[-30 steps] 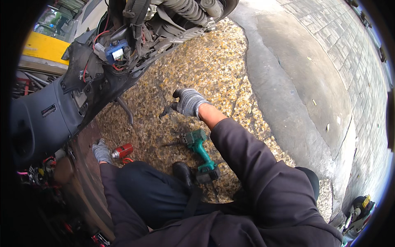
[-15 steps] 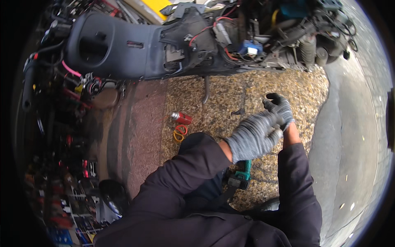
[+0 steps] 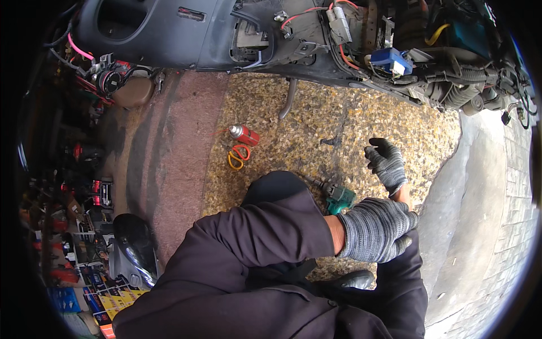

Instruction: The person uses a cordless impact driver to remove bolts from the rear wheel and suspension of a scooter. They spray lubricant on the suspension, then use pliers to cut a zip tie. The person removes a plastic cover from the front of the scooter and continues working on the rear wheel area.

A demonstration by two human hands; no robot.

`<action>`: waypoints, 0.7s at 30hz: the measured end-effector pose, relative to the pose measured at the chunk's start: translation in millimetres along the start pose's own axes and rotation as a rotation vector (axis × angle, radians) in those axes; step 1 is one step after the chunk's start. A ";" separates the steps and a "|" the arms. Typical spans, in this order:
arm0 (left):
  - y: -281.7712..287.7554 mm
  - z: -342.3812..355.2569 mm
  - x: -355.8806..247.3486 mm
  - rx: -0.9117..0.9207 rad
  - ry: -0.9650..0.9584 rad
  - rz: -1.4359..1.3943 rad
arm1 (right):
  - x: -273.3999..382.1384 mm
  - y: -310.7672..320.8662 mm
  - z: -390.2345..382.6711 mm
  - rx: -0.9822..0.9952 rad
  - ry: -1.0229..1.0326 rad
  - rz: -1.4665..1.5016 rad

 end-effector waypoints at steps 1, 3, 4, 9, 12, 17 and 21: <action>1.6 1.8 2.1 0.032 0.034 -0.004 | -0.7 -0.8 1.3 0.001 0.020 0.007; 2.4 4.7 6.0 0.013 -0.001 0.007 | -3.7 -3.1 3.1 0.006 -0.008 0.008; 1.8 5.9 7.7 -0.019 -0.027 -0.025 | -5.1 -4.8 4.6 0.001 -0.016 0.023; 5.8 13.8 20.2 0.099 0.081 0.000 | -2.6 -18.0 8.7 0.031 -0.072 0.024; 20.1 21.0 19.0 -0.179 -0.007 -0.011 | 12.8 -28.9 -13.2 -0.035 -0.239 0.123; 31.6 10.0 16.3 -0.384 0.203 -0.076 | 67.3 -18.9 -109.7 -0.118 -0.272 0.166; 33.4 -54.7 -8.5 -0.218 0.458 -0.034 | 134.4 3.6 -197.2 -0.113 -0.548 0.164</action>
Point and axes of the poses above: each hand's wrist, its own z-axis towards the middle knuckle, its own y-axis out of the back of the hand, x = y × z, the point moved 1 cm from there along z, towards the middle knuckle, and after that the axes turned 15 degrees about y, right-handed, at the moved point
